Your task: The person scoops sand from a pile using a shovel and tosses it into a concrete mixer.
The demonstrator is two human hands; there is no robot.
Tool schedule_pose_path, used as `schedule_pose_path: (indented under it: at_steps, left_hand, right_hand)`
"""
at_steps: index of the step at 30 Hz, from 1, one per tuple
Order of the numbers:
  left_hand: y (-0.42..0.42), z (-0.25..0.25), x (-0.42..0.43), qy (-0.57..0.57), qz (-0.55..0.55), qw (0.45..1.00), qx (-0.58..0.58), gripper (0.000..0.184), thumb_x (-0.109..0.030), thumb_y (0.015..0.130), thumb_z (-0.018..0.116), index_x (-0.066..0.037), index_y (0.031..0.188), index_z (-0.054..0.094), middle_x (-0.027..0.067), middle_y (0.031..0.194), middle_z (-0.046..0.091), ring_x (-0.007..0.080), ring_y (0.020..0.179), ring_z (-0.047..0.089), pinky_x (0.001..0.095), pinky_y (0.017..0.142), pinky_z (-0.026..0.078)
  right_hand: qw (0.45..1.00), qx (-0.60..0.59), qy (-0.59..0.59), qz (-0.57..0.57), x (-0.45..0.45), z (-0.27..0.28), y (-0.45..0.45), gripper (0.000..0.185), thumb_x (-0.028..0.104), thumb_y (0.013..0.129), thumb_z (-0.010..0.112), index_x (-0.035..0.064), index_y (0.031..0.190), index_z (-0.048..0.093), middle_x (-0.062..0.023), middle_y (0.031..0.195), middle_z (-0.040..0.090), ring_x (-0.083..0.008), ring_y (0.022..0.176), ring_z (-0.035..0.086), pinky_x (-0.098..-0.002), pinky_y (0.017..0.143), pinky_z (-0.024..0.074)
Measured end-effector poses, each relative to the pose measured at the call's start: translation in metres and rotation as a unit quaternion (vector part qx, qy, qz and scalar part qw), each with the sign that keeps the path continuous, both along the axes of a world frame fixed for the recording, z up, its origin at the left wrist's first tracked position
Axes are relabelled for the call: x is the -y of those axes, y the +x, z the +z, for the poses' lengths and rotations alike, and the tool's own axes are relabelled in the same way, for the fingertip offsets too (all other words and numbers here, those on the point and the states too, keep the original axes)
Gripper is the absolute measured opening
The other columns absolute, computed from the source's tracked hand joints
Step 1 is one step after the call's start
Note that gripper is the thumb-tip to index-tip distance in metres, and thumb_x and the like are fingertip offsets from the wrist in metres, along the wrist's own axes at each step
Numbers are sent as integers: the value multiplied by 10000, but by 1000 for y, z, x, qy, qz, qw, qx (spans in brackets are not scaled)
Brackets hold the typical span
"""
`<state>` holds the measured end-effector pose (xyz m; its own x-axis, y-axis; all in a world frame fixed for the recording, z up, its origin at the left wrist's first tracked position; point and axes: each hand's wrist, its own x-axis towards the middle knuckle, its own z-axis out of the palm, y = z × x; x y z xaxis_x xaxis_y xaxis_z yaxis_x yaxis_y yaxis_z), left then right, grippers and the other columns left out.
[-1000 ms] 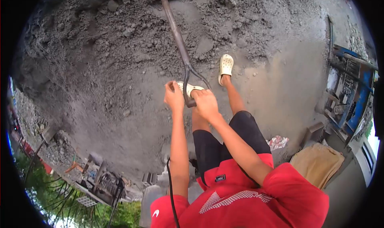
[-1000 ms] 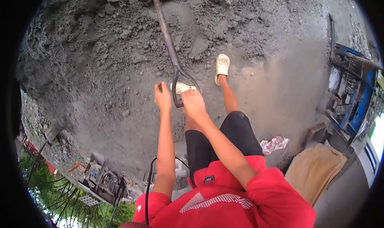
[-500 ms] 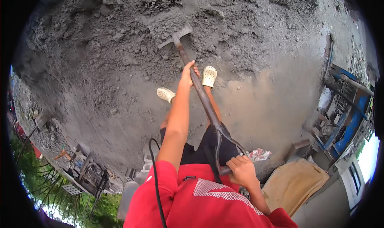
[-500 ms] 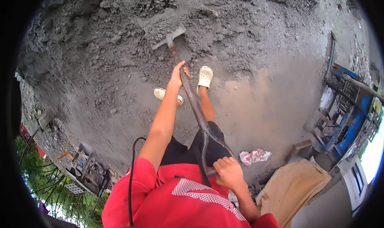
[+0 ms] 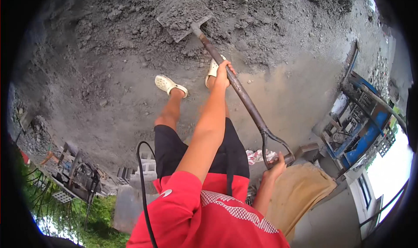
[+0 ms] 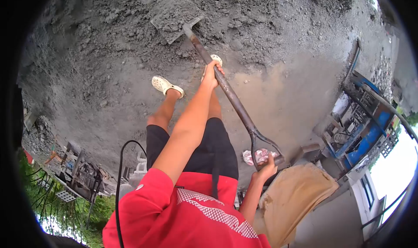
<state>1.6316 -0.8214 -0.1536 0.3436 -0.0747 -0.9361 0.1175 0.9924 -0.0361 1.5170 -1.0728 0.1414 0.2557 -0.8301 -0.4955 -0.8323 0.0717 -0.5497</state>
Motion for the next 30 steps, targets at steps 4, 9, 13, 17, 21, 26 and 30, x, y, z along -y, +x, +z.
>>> schedule_pose_path:
  at_steps: [4, 9, 13, 17, 21, 26, 30]
  left_hand:
    - [-6, 10, 4, -80, 80, 994, -4, 175, -156, 770, 547, -137, 643, 427, -14, 586, 427, 120, 520, 439, 289, 546, 430]
    - [-59, 32, -46, -31, 202, 979, -9, 136, -161, 779, 548, -104, 697, 457, 20, 587, 446, 153, 504, 464, 330, 502, 427]
    - [-137, 56, -144, 80, 315, 945, -29, 126, -164, 774, 555, -115, 699, 466, 11, 603, 453, 144, 522, 465, 331, 509, 429]
    - [-249, 151, -272, 225, 465, 855, -45, 138, -147, 753, 563, -106, 671, 460, 11, 591, 442, 139, 526, 470, 325, 506, 432]
    - [-403, 298, -349, 363, 599, 713, -1, 138, -125, 753, 561, -116, 668, 453, 8, 573, 439, 134, 473, 445, 328, 486, 417]
    - [-618, 569, -292, 606, 640, 471, 52, 226, -148, 741, 581, -144, 599, 406, -18, 551, 407, 92, 485, 429, 242, 486, 398]
    - [-755, 645, -224, 655, 668, 349, -40, 252, -300, 750, 572, -67, 684, 505, 66, 677, 551, 195, 608, 529, 331, 559, 454]
  right_hand:
    - [990, 28, -91, 104, 20, -9, 20, 105, 128, 756, 582, 125, 713, 486, 16, 577, 458, -114, 441, 439, -252, 415, 362]
    - [976, -6, -47, 215, 4, -22, 54, 82, 101, 721, 560, 91, 705, 481, -3, 563, 446, -121, 434, 429, -253, 405, 349]
    - [948, 2, 63, 312, -82, -52, 67, 88, 65, 693, 527, 92, 704, 443, -8, 569, 414, -131, 438, 415, -265, 411, 360]
    - [857, 18, 226, 462, -210, -94, 72, 91, 66, 684, 533, 82, 688, 443, -15, 575, 424, -140, 450, 420, -273, 419, 360]
    - [718, 34, 376, 585, -336, -82, 18, 135, 113, 709, 565, 83, 656, 444, -30, 532, 432, -149, 434, 439, -282, 430, 367]
    - [409, 53, 601, 684, -447, 151, -131, 137, 53, 667, 568, 68, 755, 464, -25, 623, 457, -124, 512, 432, -261, 517, 388]
    - [209, 132, 543, 803, -459, 266, -216, 288, 57, 564, 751, 21, 798, 587, -40, 728, 582, -143, 659, 562, -278, 642, 467]
